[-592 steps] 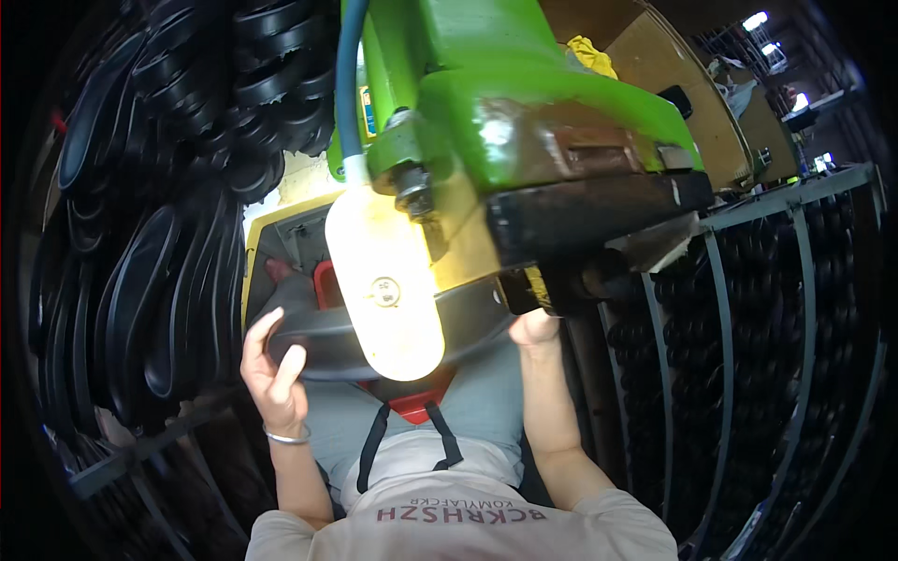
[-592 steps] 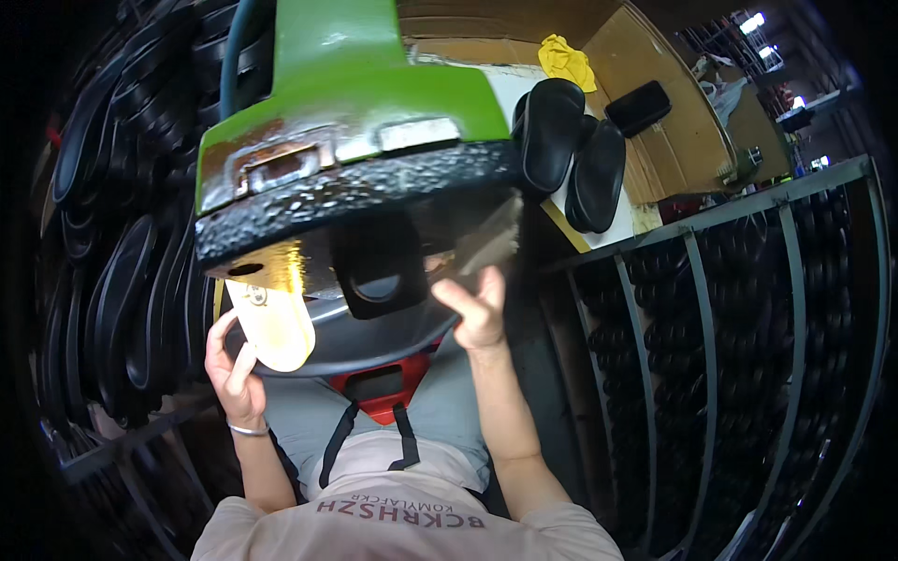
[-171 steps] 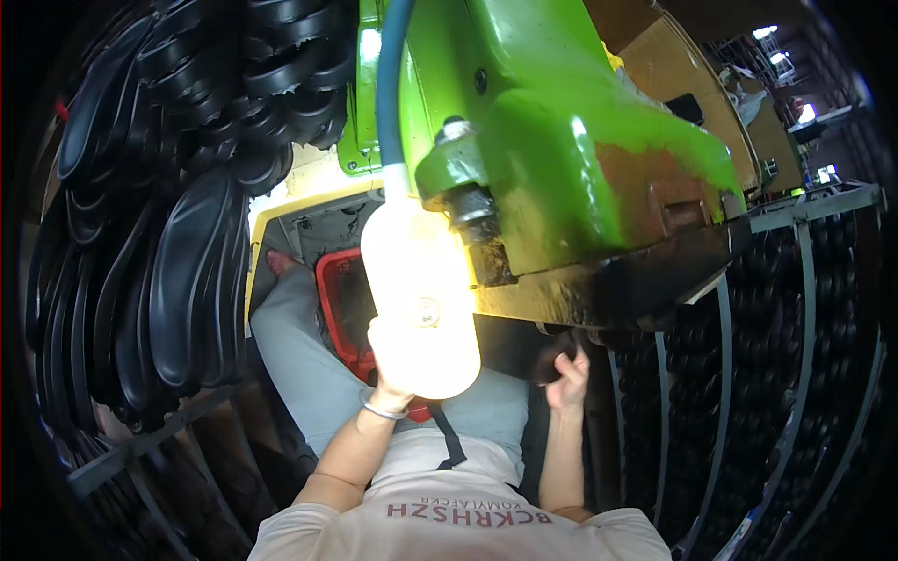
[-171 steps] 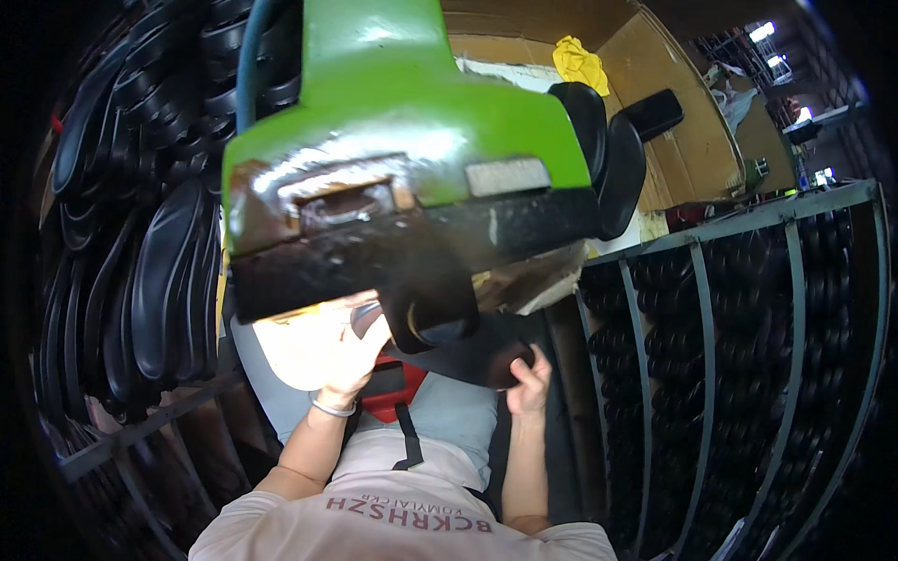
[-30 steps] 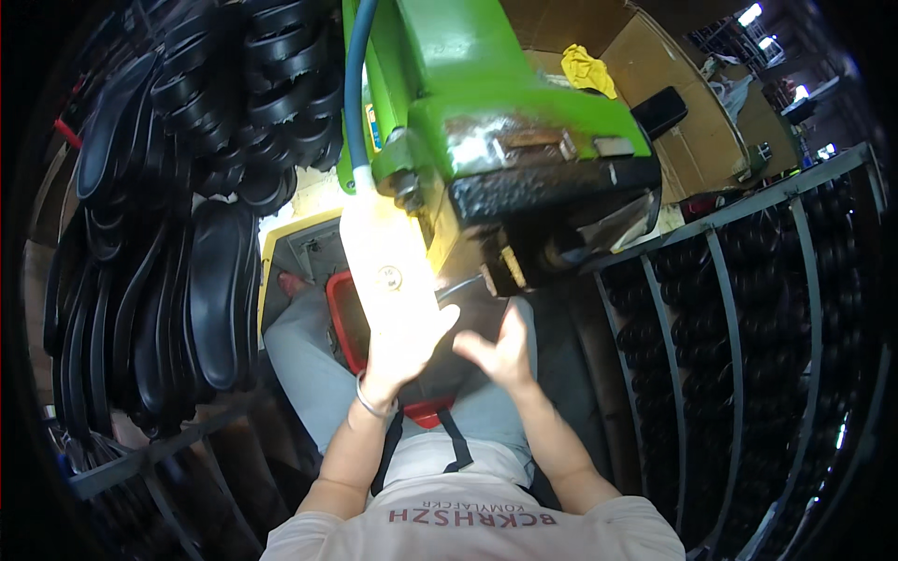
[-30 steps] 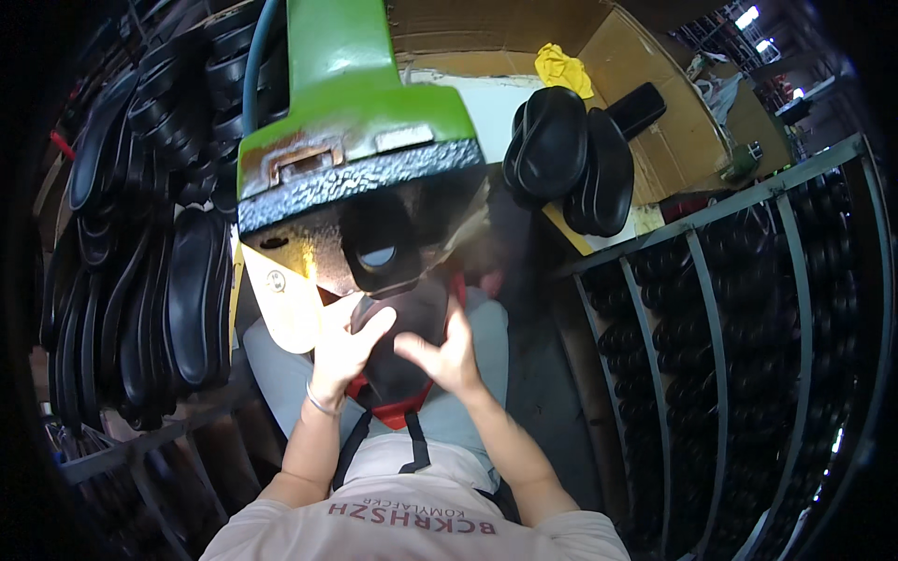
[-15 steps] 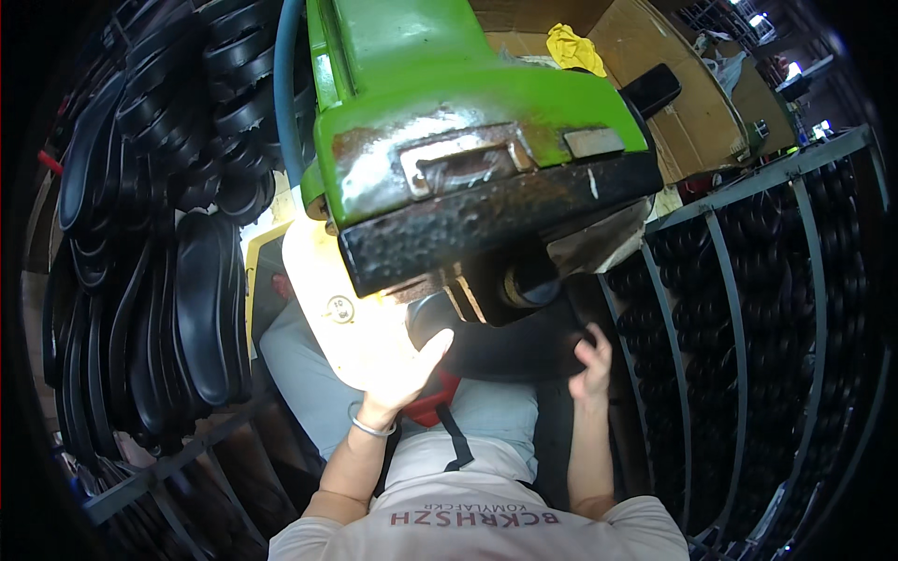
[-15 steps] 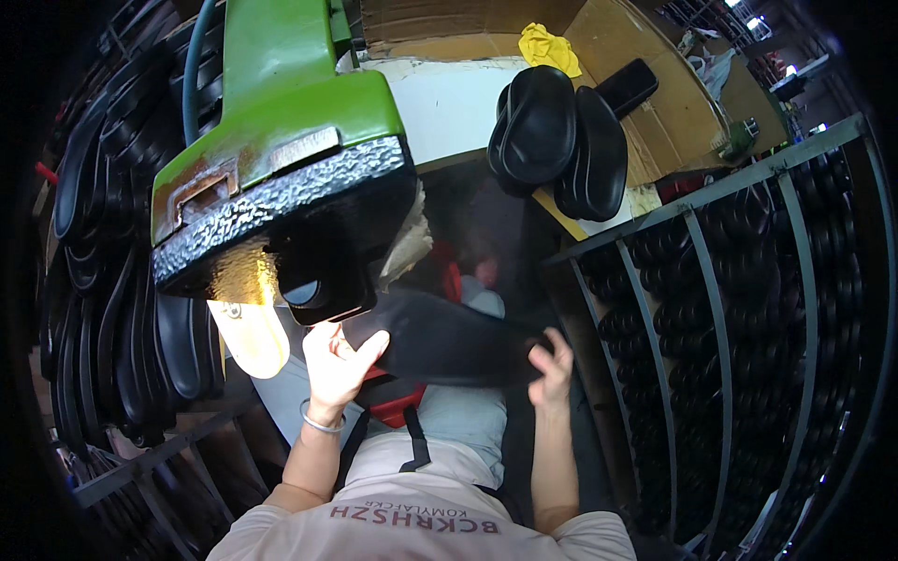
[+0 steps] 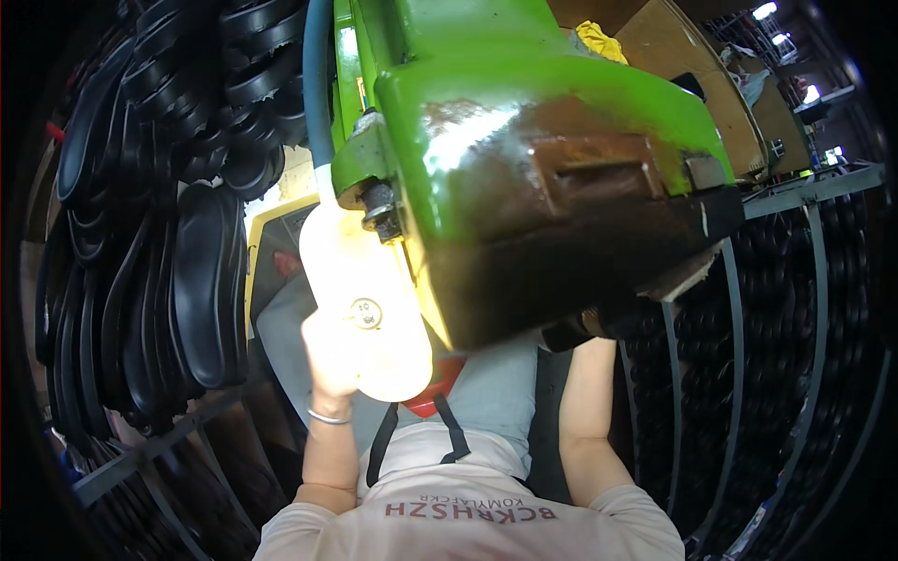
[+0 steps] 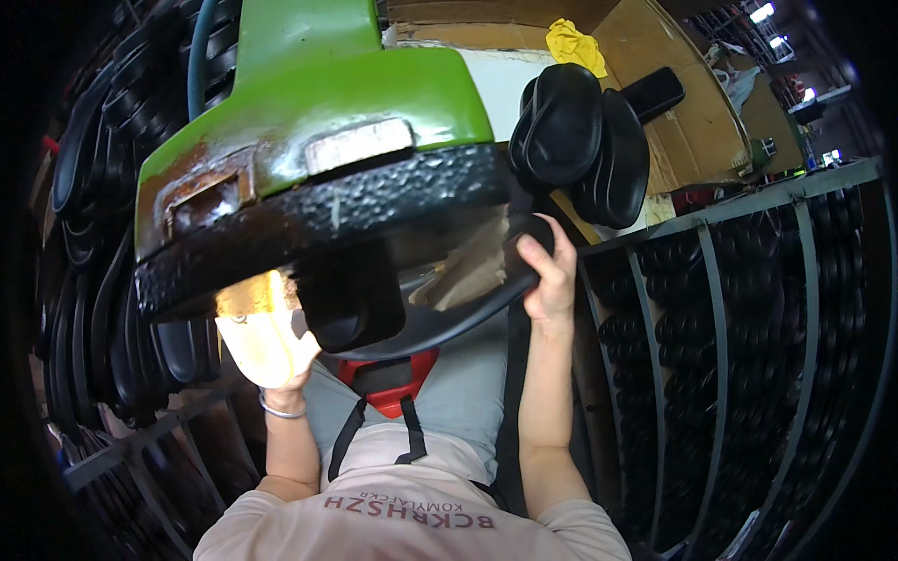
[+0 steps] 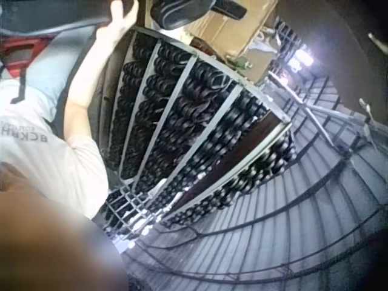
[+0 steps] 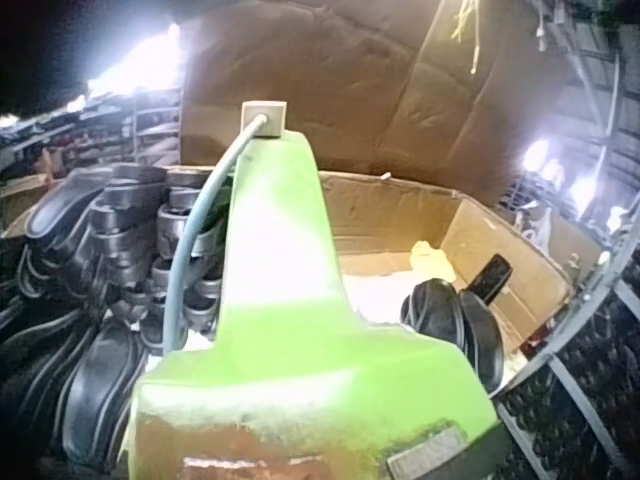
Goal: Shaving or grinding the edges of rubber shoe soles using a stationary industrial grinding machine.
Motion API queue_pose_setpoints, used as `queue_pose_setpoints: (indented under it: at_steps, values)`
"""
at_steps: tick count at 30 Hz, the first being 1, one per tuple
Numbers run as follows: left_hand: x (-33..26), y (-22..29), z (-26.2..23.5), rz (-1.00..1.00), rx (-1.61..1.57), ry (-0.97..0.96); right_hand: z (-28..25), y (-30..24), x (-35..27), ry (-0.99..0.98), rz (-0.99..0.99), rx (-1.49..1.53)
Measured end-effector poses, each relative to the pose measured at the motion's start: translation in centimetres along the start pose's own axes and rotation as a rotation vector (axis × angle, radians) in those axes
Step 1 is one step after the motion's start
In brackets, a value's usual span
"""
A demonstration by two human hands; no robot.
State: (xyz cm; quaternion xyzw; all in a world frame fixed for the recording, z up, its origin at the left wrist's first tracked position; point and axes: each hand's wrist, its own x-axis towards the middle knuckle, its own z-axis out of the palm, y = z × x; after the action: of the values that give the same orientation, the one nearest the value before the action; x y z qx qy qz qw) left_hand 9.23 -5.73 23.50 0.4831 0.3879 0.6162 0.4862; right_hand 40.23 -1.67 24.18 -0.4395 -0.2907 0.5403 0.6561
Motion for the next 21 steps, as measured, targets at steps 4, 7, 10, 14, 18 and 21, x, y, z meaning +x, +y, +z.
queue_pose_setpoints:
  at_steps: [4, 7, 10, 14, 18, 21]
  values:
    - [0.7, 0.5, -4.3, -0.163, 0.094, 0.151, 1.0, 3.6, -1.9, -0.135, -0.044, 0.070]
    - [0.0, 0.3, -8.2, -0.210, -0.128, 0.212, 4.2, 4.4, -4.0, -0.234, -0.063, -0.096]
    - [-2.3, -1.5, -11.2, -0.308, -0.208, 0.284, 7.4, 3.4, -5.6, -0.255, 0.000, -0.109]
    - [-6.3, -4.2, -11.4, -0.567, -0.334, 0.217, 8.7, 3.3, -5.6, -0.259, -0.351, -0.644]
    - [-10.4, -9.2, -9.4, -0.666, 0.051, 0.034, 8.5, 5.1, -4.8, -0.336, -0.348, -0.545]
    - [-12.1, -13.4, -5.2, -0.619, 0.213, -0.098, 7.7, 6.9, -4.9, -0.367, -0.321, -0.630]
